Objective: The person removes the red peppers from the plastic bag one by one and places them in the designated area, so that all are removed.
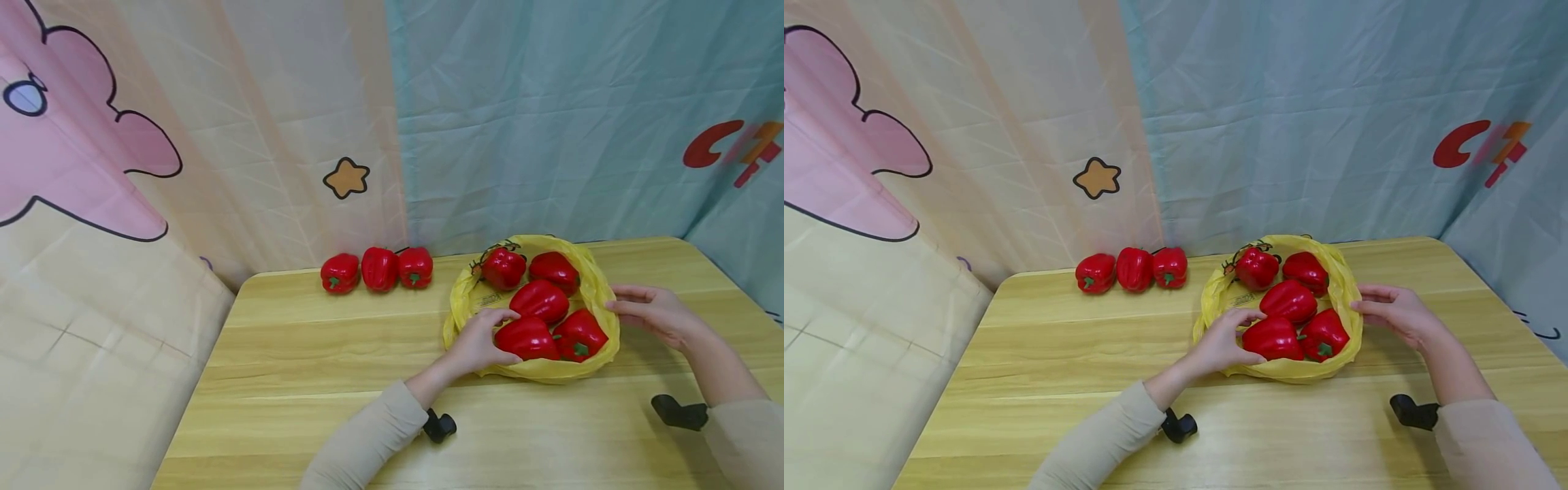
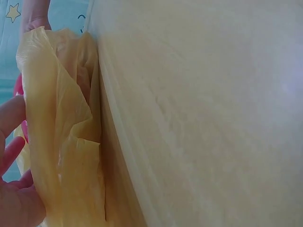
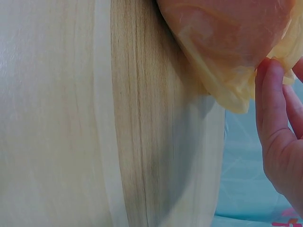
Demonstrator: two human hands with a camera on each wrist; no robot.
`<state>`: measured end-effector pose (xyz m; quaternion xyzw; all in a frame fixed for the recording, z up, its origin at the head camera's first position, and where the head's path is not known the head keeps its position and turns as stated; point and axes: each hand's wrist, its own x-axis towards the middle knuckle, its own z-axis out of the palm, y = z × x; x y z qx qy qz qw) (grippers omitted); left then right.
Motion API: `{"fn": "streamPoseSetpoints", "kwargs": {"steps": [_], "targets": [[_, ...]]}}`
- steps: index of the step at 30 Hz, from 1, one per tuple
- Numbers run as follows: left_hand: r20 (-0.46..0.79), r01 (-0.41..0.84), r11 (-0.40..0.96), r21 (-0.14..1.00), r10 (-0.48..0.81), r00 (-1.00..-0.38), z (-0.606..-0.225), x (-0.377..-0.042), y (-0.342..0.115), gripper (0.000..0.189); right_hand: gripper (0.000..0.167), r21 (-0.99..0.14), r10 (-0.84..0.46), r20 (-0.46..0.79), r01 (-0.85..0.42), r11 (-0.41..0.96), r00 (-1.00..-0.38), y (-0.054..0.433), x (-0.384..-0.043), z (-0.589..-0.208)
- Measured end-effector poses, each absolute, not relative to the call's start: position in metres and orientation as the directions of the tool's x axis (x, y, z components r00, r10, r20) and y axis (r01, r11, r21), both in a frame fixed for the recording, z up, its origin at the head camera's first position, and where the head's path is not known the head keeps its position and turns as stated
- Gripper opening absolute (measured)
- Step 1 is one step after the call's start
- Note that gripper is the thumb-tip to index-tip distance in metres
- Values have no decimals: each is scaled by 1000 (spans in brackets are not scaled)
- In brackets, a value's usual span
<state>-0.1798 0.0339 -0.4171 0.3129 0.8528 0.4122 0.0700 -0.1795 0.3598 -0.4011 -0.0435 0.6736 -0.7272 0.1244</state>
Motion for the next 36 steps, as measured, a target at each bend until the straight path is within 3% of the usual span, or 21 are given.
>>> {"fn": "streamPoseSetpoints", "kwargs": {"steps": [36], "targets": [[137,421,400,814,572,-809,-417,-180,32,55,33,-987,-240,-113,137,-84,-964,359,-181,-400]]}}
